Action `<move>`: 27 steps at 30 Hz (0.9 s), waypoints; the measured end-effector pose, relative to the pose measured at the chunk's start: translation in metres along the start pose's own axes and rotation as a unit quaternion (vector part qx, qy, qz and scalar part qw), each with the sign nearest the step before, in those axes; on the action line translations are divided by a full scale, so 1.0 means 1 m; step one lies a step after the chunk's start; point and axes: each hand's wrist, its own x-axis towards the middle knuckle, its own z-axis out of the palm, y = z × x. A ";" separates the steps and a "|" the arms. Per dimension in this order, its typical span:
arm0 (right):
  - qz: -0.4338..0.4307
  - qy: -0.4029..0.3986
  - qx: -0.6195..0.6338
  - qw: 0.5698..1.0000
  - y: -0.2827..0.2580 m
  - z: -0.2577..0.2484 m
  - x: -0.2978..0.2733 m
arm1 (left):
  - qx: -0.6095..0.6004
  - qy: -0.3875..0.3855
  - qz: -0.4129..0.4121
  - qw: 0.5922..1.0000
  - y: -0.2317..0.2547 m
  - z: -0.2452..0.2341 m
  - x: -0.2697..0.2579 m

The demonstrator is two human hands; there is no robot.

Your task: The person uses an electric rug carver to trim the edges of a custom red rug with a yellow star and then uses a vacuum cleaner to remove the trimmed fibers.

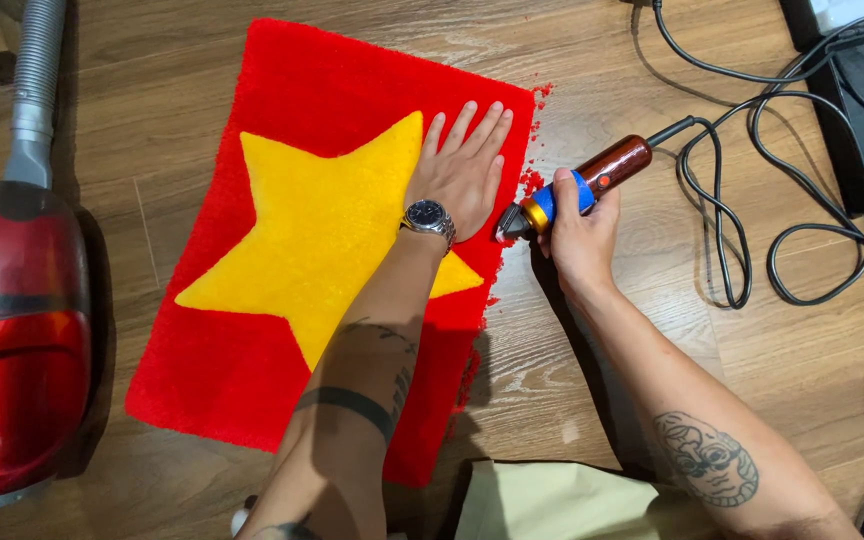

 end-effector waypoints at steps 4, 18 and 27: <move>0.016 0.007 -0.014 1.000 0.002 0.000 -0.005 | 0.006 0.001 0.004 1.000 0.000 0.001 0.000; 0.019 0.035 -0.003 0.999 0.003 -0.001 0.008 | 0.004 -0.006 -0.008 1.000 0.000 0.001 0.000; 0.013 0.020 -0.017 1.000 -0.003 0.002 -0.007 | 0.012 -0.010 -0.012 1.000 0.001 0.000 0.001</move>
